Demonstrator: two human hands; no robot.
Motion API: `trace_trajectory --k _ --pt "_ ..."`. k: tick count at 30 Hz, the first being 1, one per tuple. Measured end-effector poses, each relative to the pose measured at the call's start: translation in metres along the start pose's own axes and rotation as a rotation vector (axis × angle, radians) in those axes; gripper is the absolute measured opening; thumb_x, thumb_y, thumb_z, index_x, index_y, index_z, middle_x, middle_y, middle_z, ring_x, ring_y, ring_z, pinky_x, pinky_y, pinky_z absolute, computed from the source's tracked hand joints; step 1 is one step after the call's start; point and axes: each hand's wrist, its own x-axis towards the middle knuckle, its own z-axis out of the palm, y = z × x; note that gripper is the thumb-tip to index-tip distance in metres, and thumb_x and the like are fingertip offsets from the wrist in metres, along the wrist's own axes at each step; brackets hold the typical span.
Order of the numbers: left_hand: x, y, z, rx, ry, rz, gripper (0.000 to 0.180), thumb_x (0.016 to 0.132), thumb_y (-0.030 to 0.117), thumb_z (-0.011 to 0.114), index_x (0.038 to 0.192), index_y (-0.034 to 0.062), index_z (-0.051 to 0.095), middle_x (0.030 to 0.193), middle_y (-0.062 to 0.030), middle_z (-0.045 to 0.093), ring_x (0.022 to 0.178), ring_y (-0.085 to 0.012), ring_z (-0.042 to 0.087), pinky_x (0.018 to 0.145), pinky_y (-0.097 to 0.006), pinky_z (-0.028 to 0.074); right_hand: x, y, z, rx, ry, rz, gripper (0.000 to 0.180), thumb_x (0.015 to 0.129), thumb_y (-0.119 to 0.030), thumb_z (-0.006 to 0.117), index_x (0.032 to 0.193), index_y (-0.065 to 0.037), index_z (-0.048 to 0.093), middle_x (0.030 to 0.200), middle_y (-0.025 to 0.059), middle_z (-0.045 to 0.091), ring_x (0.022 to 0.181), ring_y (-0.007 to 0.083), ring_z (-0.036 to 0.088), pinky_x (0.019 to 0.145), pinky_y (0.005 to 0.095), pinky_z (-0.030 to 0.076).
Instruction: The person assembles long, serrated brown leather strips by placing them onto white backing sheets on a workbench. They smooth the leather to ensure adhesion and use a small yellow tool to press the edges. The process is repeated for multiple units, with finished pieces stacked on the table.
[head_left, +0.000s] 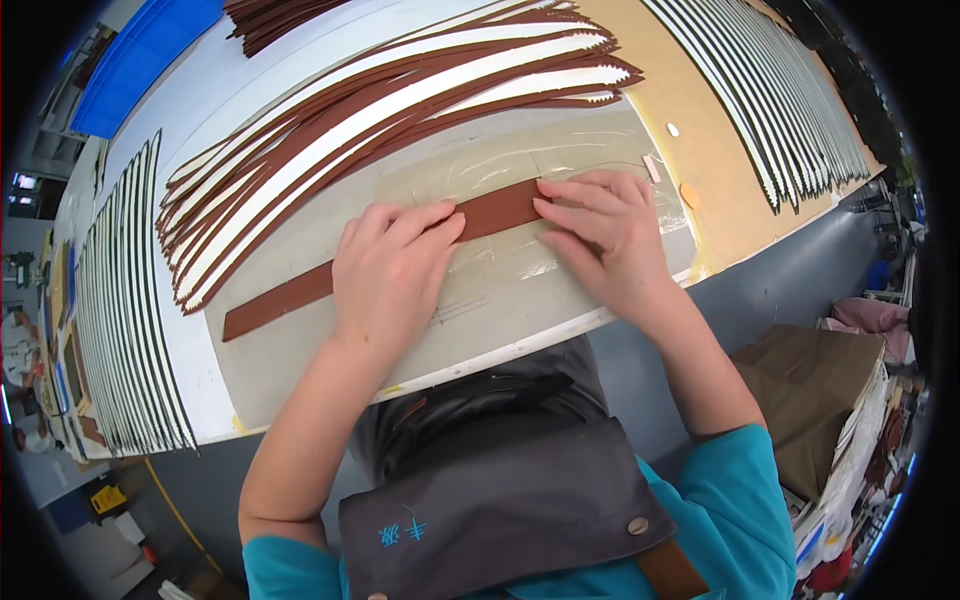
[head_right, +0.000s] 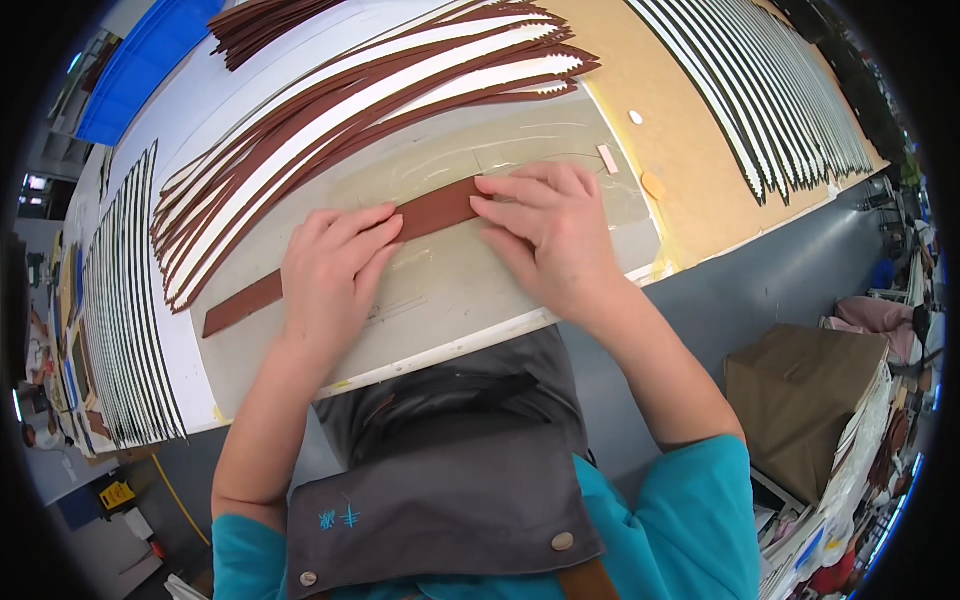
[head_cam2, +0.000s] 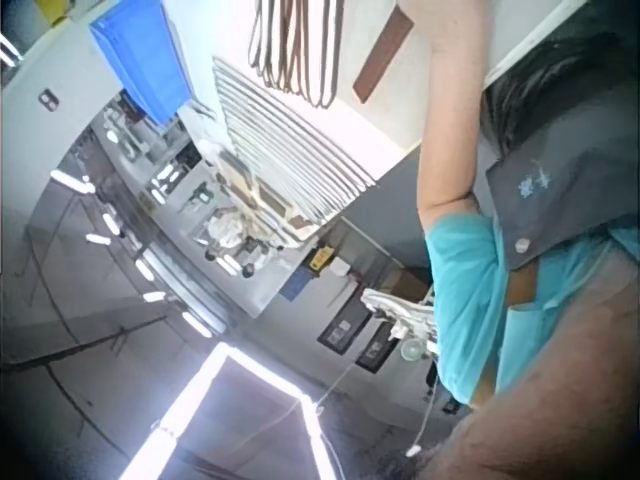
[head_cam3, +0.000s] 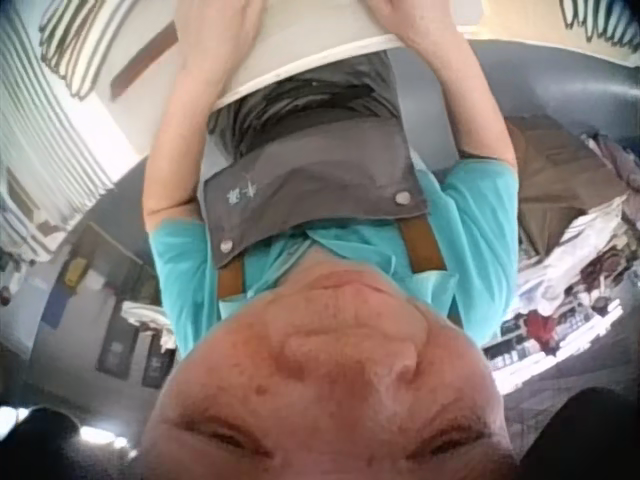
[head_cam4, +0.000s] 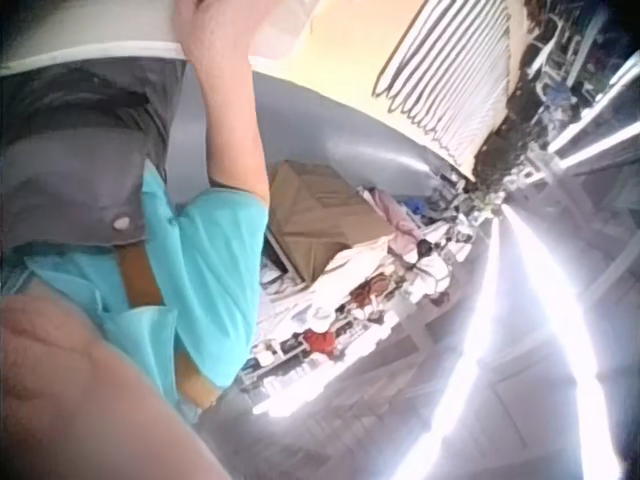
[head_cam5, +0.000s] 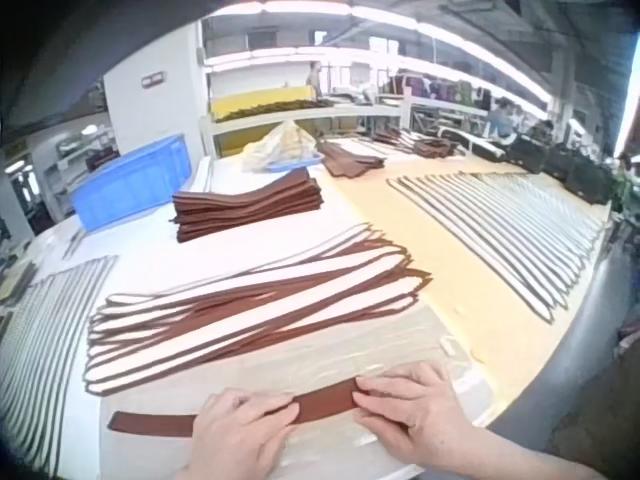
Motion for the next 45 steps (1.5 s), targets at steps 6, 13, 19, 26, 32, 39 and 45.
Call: trace_trajectory --k 6,13,19,26,32,39,45 --pt "-0.005 0.003 0.002 -0.047 -0.021 -0.057 0.030 0.087 0.009 0.080 0.118 0.0106 0.081 0.127 -0.0005 0.076 0.105 -0.0278 0.061 0.096 -0.040 0.049 -0.010 -0.002 -0.005 -0.052 -0.031 0.068 0.042 0.080 -0.019 0.088 0.121 -0.014 0.081 0.137 0.0106 0.066 0.130 0.0344 0.056 0.110 0.0473 0.041" --pt "-0.004 0.000 0.001 -0.128 -0.041 -0.084 0.031 0.087 0.004 0.080 0.117 0.0080 0.081 0.127 -0.0026 0.076 0.105 -0.0285 0.059 0.097 -0.039 0.048 -0.010 -0.002 -0.006 -0.047 -0.044 0.068 0.044 0.079 -0.022 0.089 0.122 -0.014 0.081 0.140 0.0114 0.065 0.137 0.0359 0.054 0.113 0.0484 0.037" --pt "-0.004 0.001 -0.001 -0.088 -0.068 -0.052 0.032 0.087 0.004 0.079 0.119 0.0068 0.081 0.128 -0.0042 0.075 0.106 -0.0294 0.058 0.097 -0.038 0.049 -0.010 -0.003 -0.006 -0.054 -0.049 0.103 0.042 0.080 -0.021 0.089 0.121 -0.016 0.082 0.142 0.0112 0.066 0.141 0.0362 0.052 0.115 0.0481 0.036" --pt "-0.003 0.004 -0.002 -0.079 -0.077 -0.055 0.031 0.088 0.002 0.078 0.119 0.0067 0.081 0.129 -0.0032 0.075 0.107 -0.0301 0.058 0.098 -0.039 0.048 -0.007 -0.006 -0.006 -0.084 0.001 0.100 0.034 0.078 -0.021 0.089 0.111 -0.016 0.085 0.135 0.0107 0.068 0.137 0.0374 0.055 0.112 0.0500 0.039" --pt "-0.010 0.003 -0.005 -0.081 -0.047 -0.034 0.029 0.089 0.000 0.076 0.117 0.0057 0.081 0.129 -0.0063 0.073 0.108 -0.0309 0.060 0.095 -0.039 0.051 -0.005 -0.008 -0.002 -0.149 -0.022 0.113 0.032 0.080 -0.020 0.088 0.111 -0.019 0.086 0.137 0.0103 0.069 0.139 0.0379 0.054 0.115 0.0516 0.036" --pt "-0.031 -0.008 -0.010 -0.139 0.048 -0.064 0.028 0.086 -0.002 0.077 0.113 0.0047 0.081 0.118 -0.0054 0.075 0.105 -0.0291 0.065 0.087 -0.038 0.054 -0.005 -0.006 -0.002 -0.133 -0.055 0.118 0.031 0.082 -0.018 0.088 0.114 -0.018 0.086 0.145 0.0107 0.066 0.145 0.0368 0.050 0.119 0.0501 0.032" --pt "-0.031 -0.007 -0.007 -0.116 0.064 -0.069 0.028 0.085 -0.002 0.077 0.112 0.0054 0.081 0.119 -0.0038 0.076 0.104 -0.0289 0.064 0.087 -0.037 0.054 -0.006 -0.005 -0.002 -0.113 -0.060 0.132 0.030 0.084 -0.018 0.087 0.115 -0.018 0.086 0.146 0.0105 0.066 0.146 0.0369 0.049 0.120 0.0503 0.032"
